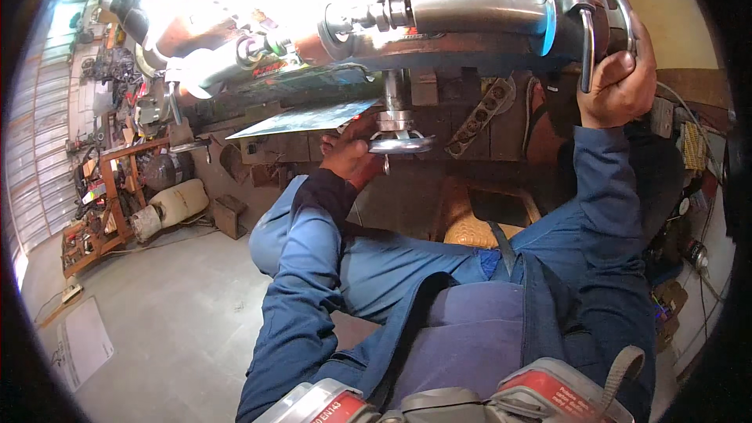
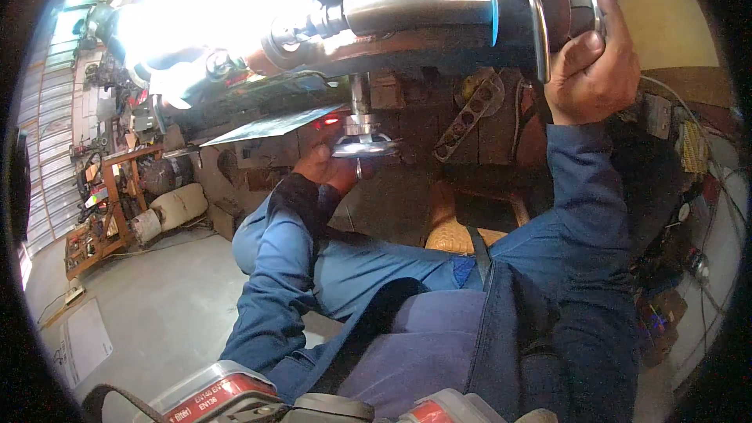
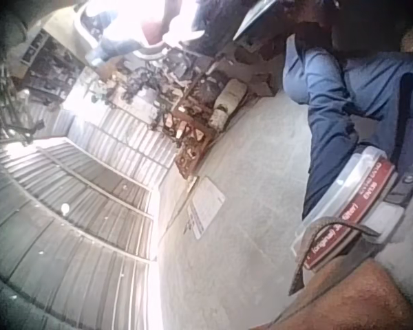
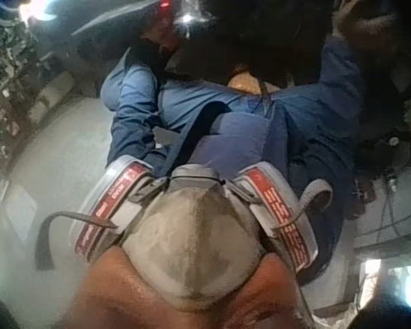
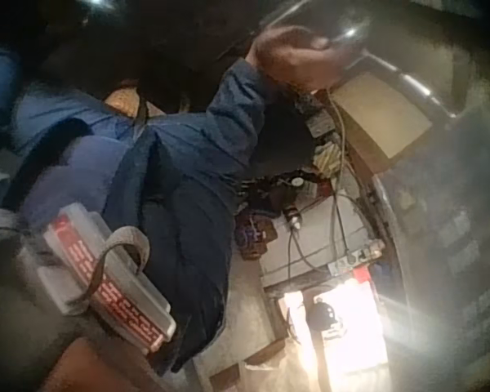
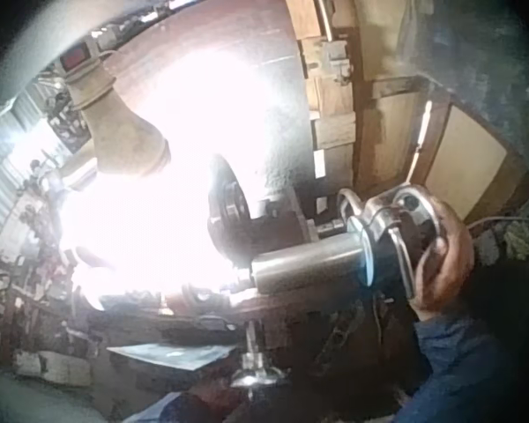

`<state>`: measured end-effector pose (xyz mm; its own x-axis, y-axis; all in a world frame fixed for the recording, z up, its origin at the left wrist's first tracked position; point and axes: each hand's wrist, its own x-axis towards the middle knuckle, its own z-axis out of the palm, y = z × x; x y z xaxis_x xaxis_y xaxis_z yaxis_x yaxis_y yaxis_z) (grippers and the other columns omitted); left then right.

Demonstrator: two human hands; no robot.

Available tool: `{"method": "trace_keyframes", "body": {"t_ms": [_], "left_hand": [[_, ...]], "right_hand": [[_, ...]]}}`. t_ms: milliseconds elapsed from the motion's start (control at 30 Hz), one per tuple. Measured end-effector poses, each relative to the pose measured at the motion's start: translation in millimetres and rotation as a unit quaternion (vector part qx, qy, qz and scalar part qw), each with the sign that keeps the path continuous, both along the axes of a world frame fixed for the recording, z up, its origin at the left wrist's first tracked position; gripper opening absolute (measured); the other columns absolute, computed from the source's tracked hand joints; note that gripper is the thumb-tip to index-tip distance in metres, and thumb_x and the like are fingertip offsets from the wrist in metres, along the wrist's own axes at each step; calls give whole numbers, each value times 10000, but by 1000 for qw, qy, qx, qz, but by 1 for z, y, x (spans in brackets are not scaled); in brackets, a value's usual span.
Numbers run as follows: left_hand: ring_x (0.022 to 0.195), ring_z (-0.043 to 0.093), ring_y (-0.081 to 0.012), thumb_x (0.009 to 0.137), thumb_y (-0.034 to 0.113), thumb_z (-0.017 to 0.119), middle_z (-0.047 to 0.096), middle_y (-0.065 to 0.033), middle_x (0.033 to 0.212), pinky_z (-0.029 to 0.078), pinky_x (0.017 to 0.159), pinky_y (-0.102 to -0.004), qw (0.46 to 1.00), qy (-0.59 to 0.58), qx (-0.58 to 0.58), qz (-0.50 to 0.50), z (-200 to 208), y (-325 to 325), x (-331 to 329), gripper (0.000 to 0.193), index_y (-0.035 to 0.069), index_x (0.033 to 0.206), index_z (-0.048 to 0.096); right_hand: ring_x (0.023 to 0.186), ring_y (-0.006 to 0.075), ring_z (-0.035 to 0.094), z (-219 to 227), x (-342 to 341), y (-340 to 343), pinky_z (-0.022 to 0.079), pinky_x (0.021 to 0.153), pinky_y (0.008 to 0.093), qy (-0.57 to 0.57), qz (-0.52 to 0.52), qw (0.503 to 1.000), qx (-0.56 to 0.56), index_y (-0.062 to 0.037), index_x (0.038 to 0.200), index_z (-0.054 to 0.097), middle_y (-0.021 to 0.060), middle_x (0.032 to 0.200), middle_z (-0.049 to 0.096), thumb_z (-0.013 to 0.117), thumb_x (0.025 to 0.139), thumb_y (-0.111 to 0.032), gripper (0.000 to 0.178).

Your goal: The person operates a lathe machine to grind and polish a metal shaft, using hand controls to adjust the positioning of the tool bit and later measuring the shaft diameter with a digital caliper.

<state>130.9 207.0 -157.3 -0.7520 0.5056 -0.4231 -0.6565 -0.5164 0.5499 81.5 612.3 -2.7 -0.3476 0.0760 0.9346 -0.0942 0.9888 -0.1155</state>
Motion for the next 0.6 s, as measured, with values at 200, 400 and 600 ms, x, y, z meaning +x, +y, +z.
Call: {"method": "trace_keyframes", "body": {"t_ms": [200,400,600], "left_hand": [[1149,531,-334,801,315,719,547,-161,1265,410,1029,-479,968,170,-170,-72,28,21,-7,644,18,1314,467],[1109,557,-362,871,412,613,559,-188,1245,426,1004,-524,949,156,-272,-32,-54,-4,4,564,27,1272,519],[1250,433,-428,596,727,706,461,-206,1364,317,1059,-615,998,-14,50,40,-59,15,2,983,76,1307,512]], "right_hand": [[891,338,655,-16,1,14,529,796,396,28,4,998,51,53,1159,527,191,1033,635,366,1021,-325,434],[908,338,626,-35,4,10,517,804,400,28,-30,998,57,87,1216,460,224,1127,563,399,1013,-300,441],[1047,395,555,-84,-6,26,449,899,467,110,9,994,7,82,1281,405,241,1225,509,436,974,-332,516]]}}
